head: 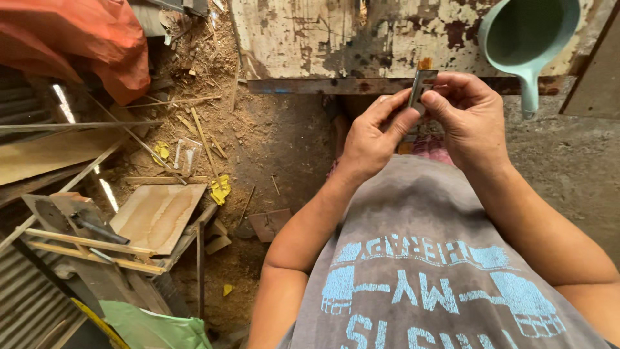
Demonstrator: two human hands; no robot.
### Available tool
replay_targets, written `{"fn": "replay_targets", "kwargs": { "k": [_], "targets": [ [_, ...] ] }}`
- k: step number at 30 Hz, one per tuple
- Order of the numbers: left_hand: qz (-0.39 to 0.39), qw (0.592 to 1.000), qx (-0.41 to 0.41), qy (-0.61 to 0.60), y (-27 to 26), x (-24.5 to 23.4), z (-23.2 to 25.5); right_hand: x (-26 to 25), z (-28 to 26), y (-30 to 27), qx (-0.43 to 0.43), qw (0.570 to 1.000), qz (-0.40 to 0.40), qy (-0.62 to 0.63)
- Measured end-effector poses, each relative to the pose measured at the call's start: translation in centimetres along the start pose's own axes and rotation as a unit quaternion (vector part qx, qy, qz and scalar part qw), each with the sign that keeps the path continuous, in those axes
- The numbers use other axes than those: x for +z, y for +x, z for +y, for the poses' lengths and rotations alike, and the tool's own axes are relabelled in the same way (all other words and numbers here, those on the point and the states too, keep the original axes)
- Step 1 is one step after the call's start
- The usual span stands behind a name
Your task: The person sharpens a small metal blade on a table saw blade, repeatedly dipping it into a green liquid in a ladle and rubbing the edge against the saw. The person inspects the blade between passes.
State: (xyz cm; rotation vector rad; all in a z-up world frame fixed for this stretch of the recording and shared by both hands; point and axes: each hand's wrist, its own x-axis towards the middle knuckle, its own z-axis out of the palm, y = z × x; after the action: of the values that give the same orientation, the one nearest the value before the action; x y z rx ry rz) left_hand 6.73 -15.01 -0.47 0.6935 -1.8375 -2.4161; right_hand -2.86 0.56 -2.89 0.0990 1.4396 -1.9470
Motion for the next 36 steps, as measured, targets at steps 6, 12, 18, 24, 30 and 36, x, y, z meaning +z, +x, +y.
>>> {"fn": "replay_targets", "kwargs": {
  "k": [6, 12, 18, 24, 30, 36],
  "targets": [
    [0.04, 0.994, 0.023, 0.103, 1.0, -2.2, 0.7, 2.1, 1.8, 1.0, 0.045, 0.999, 0.011, 0.016],
    [0.072, 0.979, 0.081, 0.172, 1.9, -3.1, 0.5, 2.3, 2.8, 1.6, 0.107, 0.985, -0.002, 0.132],
    [0.036, 0.983, 0.045, 0.176, 2.1, -4.3, 0.3, 2.2, 4.9, 1.9, 0.087, 0.987, 0.019, 0.131],
    [0.03, 0.983, 0.032, 0.178, 2.2, -5.2, 0.4, 3.0, 6.0, 1.9, 0.068, 0.986, 0.03, 0.149],
    [0.023, 0.984, 0.021, 0.177, 2.2, -6.0, 0.6, 3.7, 5.9, 1.9, 0.073, 0.985, 0.007, 0.154],
    [0.024, 0.984, 0.009, 0.178, 2.3, -6.5, 0.4, 3.9, 6.4, 2.2, 0.081, 0.984, 0.007, 0.158]
  ]
}}
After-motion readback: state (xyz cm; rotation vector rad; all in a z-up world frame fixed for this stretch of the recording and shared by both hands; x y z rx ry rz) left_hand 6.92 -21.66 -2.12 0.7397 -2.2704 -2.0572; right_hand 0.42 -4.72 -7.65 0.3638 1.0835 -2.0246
